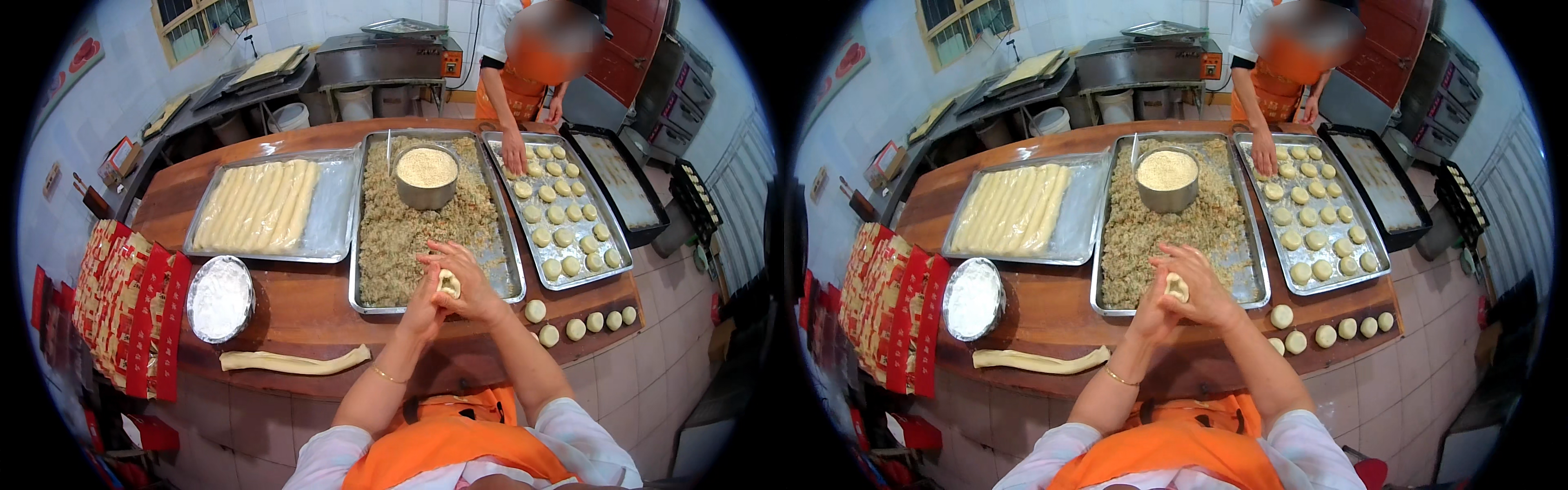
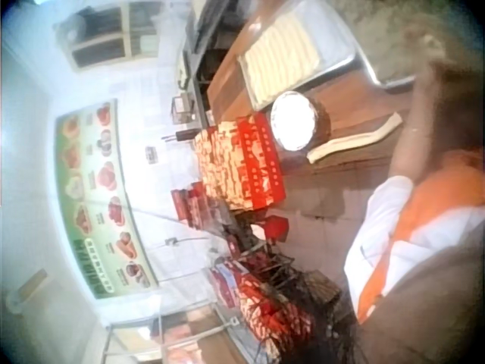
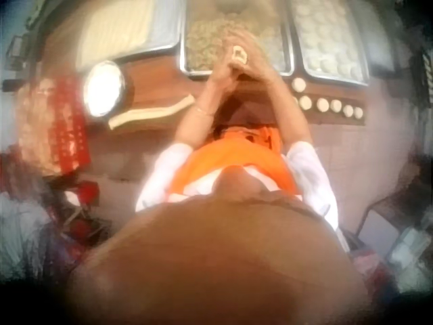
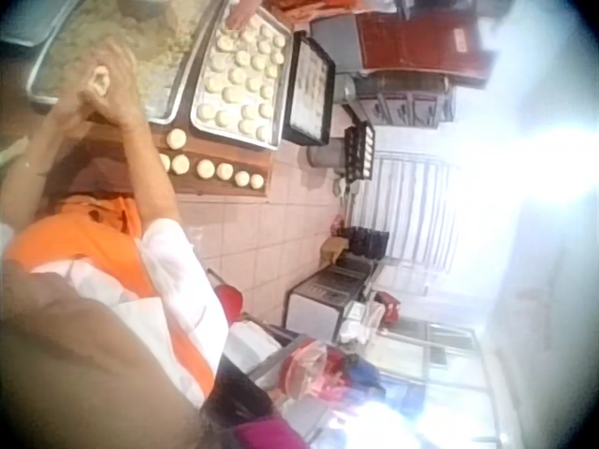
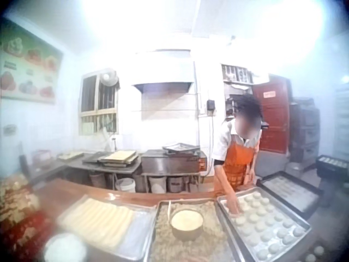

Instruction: The person prepares pastries by tearing small pieces from a long dough rope, flattening them by hand, adding filling from a large tray, and rolling them into balls before placing them on a baking sheet.

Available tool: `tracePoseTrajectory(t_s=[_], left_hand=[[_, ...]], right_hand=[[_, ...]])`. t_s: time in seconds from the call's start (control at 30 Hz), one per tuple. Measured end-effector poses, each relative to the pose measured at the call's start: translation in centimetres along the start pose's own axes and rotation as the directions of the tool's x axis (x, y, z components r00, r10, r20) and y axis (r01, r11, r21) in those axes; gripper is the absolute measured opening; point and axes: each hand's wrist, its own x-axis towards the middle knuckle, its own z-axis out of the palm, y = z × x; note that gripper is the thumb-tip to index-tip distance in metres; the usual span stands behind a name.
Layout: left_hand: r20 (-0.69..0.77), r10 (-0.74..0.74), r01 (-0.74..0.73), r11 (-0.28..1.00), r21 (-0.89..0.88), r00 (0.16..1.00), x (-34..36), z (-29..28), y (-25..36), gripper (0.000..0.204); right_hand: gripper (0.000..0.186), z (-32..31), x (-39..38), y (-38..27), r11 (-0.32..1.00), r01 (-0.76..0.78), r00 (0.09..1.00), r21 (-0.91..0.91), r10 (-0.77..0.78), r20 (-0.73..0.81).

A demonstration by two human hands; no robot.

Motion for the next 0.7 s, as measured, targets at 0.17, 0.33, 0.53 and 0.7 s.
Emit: tracePoseTrajectory(t_s=[0.17, 0.33, 0.53, 0.7], left_hand=[[0.507, 0.03, 0.194, 0.903, -0.383, 0.861, 0.5, -2.6, -0.2, 0.059], [0.034, -0.013, 0.01, 0.998, 0.07, 0.999, -0.8, -0.1, 0.4, 0.045], [0.048, 0.045, -0.043, 0.998, -0.044, 0.998, -0.4, -1.0, -1.3, 0.056], [0.158, 0.035, -0.065, 0.98, 0.19, 0.987, -0.9, -3.3, -0.9, 0.062]], right_hand=[[0.044, 0.3, -0.3, -0.6, 0.993, -0.029, 0.993, 0.118, 0.042, -0.113], [0.039, 0.4, 0.4, -2.9, 0.997, -0.039, 0.987, 0.065, 0.049, -0.156], [0.045, 1.1, -0.6, -1.9, 0.978, -0.134, 0.983, 0.16, 0.151, -0.102], [0.047, 1.5, 0.2, -3.2, 0.987, -0.064, 0.951, 0.144, 0.104, -0.29]])
